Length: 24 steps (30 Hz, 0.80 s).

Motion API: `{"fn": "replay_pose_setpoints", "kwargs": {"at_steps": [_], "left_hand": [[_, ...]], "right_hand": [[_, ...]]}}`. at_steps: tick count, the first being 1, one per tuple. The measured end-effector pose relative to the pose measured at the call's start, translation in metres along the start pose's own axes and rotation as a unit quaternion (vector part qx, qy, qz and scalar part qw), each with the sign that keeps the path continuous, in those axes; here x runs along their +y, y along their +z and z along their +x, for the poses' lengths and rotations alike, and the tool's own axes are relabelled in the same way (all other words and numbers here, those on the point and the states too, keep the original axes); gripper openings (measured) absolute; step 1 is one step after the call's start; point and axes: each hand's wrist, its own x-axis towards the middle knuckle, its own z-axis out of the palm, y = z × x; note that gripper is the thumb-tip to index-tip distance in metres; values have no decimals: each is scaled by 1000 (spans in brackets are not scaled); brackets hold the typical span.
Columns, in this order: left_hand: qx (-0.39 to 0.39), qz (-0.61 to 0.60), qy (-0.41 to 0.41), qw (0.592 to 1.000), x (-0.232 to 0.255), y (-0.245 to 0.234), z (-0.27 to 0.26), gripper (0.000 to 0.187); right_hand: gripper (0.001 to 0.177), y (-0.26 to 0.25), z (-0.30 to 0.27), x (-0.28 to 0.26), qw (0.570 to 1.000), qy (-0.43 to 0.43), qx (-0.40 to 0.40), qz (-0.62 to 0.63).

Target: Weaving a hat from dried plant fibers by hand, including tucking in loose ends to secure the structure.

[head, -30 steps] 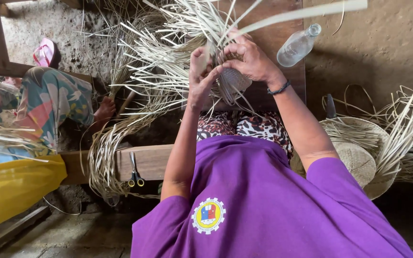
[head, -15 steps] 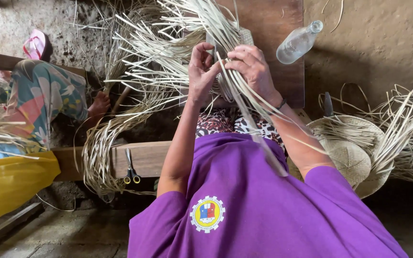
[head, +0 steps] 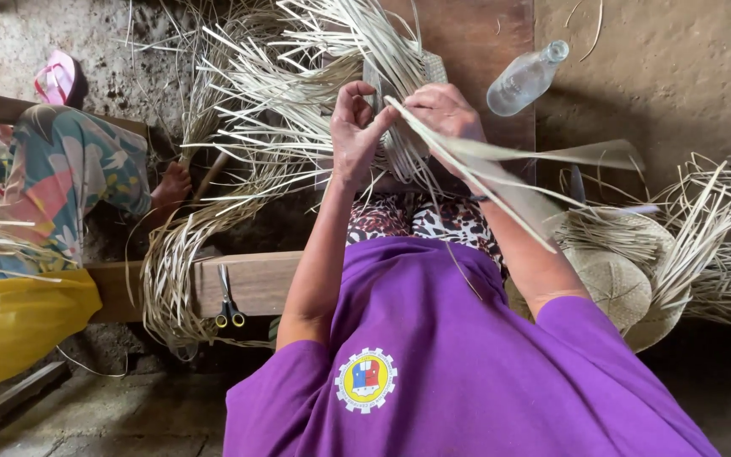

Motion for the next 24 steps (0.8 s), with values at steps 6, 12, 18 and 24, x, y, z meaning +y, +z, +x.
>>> {"fn": "replay_pose_setpoints", "kwargs": {"at_steps": [6, 12, 18, 24], "left_hand": [[-7, -27, -9, 1000, 5, 4, -2, 34], [-28, 276, 21, 961, 8, -4, 3, 33], [-112, 337, -2, 935, -6, -11, 22, 73], [-143, 293, 128, 937, -30, -17, 22, 63]], "right_hand": [[13, 0, 13, 3, 999, -30, -11, -43], [4, 15, 28, 14, 992, 1, 0, -127], [12, -15, 41, 8, 995, 88, -39, 39], [26, -19, 30, 34, 972, 135, -154, 117]]}}
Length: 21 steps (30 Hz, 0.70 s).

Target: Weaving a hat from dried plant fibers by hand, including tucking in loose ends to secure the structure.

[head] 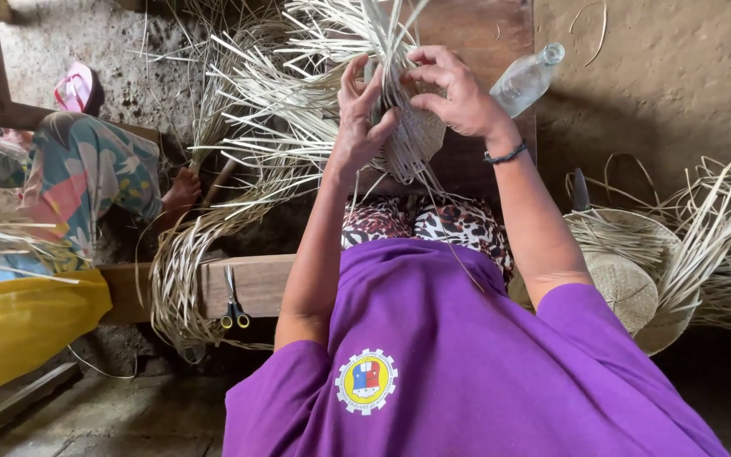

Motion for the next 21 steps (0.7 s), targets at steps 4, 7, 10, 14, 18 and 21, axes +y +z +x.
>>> {"fn": "replay_pose_setpoints", "kwargs": {"at_steps": [4, 7, 10, 14, 18, 21], "left_hand": [[38, -42, 40, 998, -1, 3, -3, 67], [60, -51, 56, 995, -3, 4, -4, 77], [57, -62, 51, 995, 2, 4, -5, 76], [51, -75, -77, 993, 12, -1, -4, 93], [41, -91, -66, 993, 16, -3, -3, 91], [48, -101, -84, 990, 19, -3, -5, 92]], "right_hand": [[51, 2, 11, 6, 997, 35, -73, -17], [50, 2, 14, 21, 996, 21, -86, -29], [76, 3, 16, 20, 987, 54, -132, -74], [74, -1, 29, 24, 983, 86, -153, -52], [76, -4, 38, 30, 981, 80, -173, -31], [81, -6, 37, 33, 983, 68, -169, 12]]}}
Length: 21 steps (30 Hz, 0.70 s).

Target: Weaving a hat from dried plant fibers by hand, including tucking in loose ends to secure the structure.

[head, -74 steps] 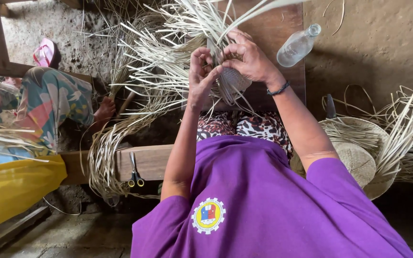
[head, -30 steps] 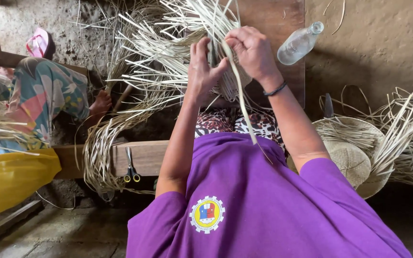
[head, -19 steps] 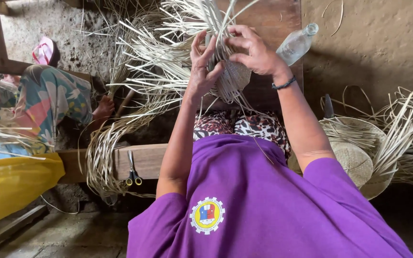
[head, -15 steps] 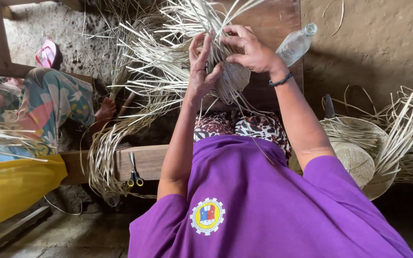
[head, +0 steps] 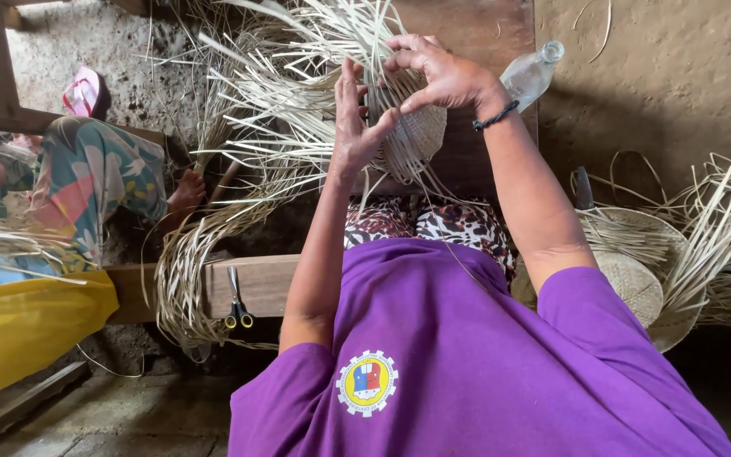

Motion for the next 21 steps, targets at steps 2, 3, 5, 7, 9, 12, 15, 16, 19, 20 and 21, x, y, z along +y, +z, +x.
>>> {"fn": "replay_pose_setpoints", "kwargs": {"at_steps": [2, 3, 5, 7, 9, 12, 15, 16, 19, 20, 21], "left_hand": [[3, 2, -1, 1000, 0, 2, 0, 93], [17, -20, 9, 1000, -1, 3, 0, 99], [32, -42, 20, 998, 1, 4, 0, 105], [38, -44, 10, 998, 5, 3, -1, 110], [37, -39, 18, 998, 3, 3, 1, 109], [27, -44, 36, 998, 0, 2, 2, 106], [6, -45, 36, 998, -4, 0, 4, 106], [-5, -34, 27, 999, -5, -1, 5, 106], [11, -38, -45, 998, 10, 1, 8, 104], [12, -39, -45, 998, 11, 3, 6, 104], [31, -37, -59, 997, 13, 4, 7, 102]], "right_hand": [[87, -3, -3, 1, 1000, -1, -3, 26], [66, -5, -4, 2, 1000, -15, -10, 14], [47, -5, -7, 4, 999, -30, -17, 1], [46, 0, -12, 9, 997, -40, 6, 70], [31, 5, -12, 1, 998, -39, 35, 23], [16, 17, -12, -4, 992, -58, 104, -30], [14, 29, -17, -13, 979, -73, 179, -57], [15, 33, -20, -17, 971, -70, 214, -78], [12, 39, -25, -37, 958, -70, 277, -31], [12, 48, -26, -26, 958, -70, 276, -31], [18, 54, -25, -16, 925, -121, 340, -118]]}}
